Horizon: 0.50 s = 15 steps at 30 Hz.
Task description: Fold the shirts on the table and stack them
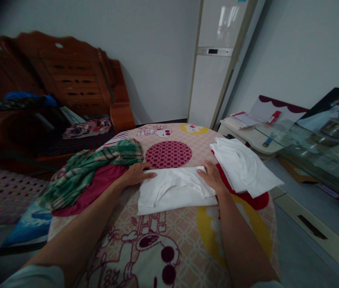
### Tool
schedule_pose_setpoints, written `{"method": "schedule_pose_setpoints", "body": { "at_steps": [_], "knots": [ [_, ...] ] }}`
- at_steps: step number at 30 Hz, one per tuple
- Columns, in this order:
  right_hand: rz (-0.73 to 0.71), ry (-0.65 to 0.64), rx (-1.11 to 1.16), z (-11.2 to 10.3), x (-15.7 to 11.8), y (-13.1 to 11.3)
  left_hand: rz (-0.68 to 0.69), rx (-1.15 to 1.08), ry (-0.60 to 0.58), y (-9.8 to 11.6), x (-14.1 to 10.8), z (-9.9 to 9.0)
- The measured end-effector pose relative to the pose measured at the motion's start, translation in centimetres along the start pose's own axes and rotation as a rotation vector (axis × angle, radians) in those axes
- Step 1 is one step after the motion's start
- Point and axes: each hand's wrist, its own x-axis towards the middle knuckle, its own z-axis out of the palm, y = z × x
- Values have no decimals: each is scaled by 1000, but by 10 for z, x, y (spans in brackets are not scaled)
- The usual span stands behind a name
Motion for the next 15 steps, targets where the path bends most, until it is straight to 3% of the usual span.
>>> {"method": "schedule_pose_setpoints", "body": {
  "at_steps": [5,9,11,15],
  "knots": [
    [77,2,85,-3,1,-9,-14,-69,-24,0,-2,-3],
    [98,-9,169,-12,1,-22,0,-276,-13,-4,-3,-2],
    [92,-3,205,-17,2,-28,-13,-418,37,-4,-3,0],
    [162,125,347,-22,3,-35,-136,-676,254,-2,3,10]
  ]
}}
